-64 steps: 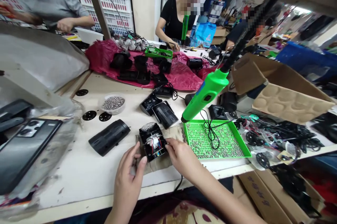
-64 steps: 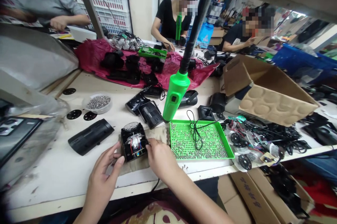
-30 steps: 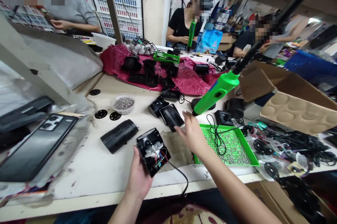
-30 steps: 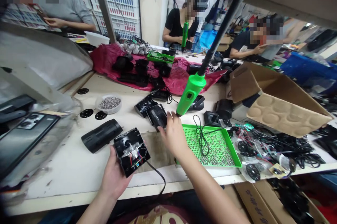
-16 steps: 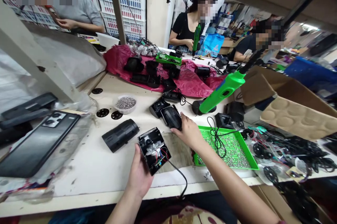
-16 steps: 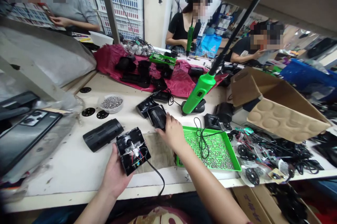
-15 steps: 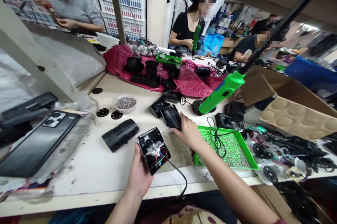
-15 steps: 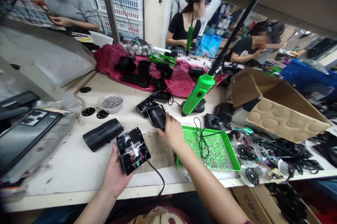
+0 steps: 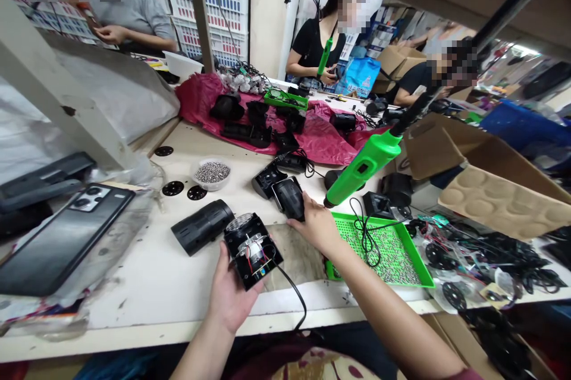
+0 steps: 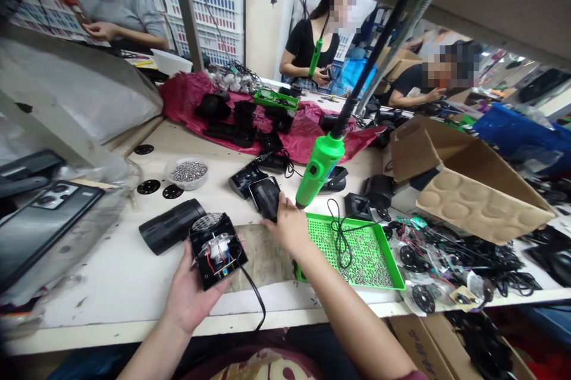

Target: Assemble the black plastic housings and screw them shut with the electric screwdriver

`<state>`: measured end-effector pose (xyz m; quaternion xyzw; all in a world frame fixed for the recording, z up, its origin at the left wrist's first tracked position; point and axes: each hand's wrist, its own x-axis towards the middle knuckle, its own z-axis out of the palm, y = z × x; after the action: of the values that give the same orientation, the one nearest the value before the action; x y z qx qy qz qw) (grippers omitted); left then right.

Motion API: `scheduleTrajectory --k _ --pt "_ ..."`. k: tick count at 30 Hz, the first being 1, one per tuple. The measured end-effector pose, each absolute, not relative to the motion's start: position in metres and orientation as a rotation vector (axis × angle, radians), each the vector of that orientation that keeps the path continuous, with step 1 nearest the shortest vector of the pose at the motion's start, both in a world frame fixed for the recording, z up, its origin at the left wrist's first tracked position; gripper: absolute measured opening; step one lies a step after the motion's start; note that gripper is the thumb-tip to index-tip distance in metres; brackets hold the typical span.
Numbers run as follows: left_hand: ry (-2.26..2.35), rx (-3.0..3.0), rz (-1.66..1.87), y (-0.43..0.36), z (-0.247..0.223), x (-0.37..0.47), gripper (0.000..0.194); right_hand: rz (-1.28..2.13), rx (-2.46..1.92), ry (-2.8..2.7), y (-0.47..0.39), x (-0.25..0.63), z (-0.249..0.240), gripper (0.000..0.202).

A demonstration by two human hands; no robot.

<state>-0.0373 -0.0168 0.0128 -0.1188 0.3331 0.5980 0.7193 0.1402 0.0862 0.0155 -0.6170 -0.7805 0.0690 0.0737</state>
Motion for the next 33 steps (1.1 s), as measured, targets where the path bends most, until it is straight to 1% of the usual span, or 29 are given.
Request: scheduleTrajectory --k 3,6,11,15,17,20,23,27,33 --pt "0.8 -0.249 1.324 -0.017 0.012 -0.037 0.052 0.244 -1.855 -2.298 0.087 0.14 0.016 0.082" --pt "0.801 -0.249 1.322 -0.017 0.01 -0.037 0.052 0.307 -1.853 -2.231 0.087 0.14 0.019 0.076" --pt "0.765 -0.236 1.382 -0.017 0.008 -0.032 0.048 0.436 -1.859 -2.094 0.077 0.144 0.031 0.072" --pt "0.75 -0.315 1.419 -0.016 0.014 -0.023 0.043 0.476 -1.81 -2.042 0.047 0.146 0.045 0.072" --pt "0.757 -0.351 1.43 -0.015 0.019 -0.018 0.045 0.449 -1.701 -2.002 0.026 0.147 0.051 0.073" --pt "0.72 -0.324 1.42 -0.014 0.02 -0.012 0.049 0.307 -1.518 -2.071 -0.003 0.147 0.059 0.074" --pt "0.692 -0.283 1.44 -0.014 0.015 -0.008 0.047 0.159 -1.38 -2.181 -0.02 0.144 0.063 0.072" --pt "0.672 -0.211 1.451 -0.015 0.008 -0.007 0.049 0.055 -1.296 -2.28 -0.024 0.136 0.062 0.072" --pt "0.753 -0.243 1.368 -0.015 0.01 -0.008 0.053 0.02 -1.256 -2.343 -0.017 0.125 0.045 0.069"
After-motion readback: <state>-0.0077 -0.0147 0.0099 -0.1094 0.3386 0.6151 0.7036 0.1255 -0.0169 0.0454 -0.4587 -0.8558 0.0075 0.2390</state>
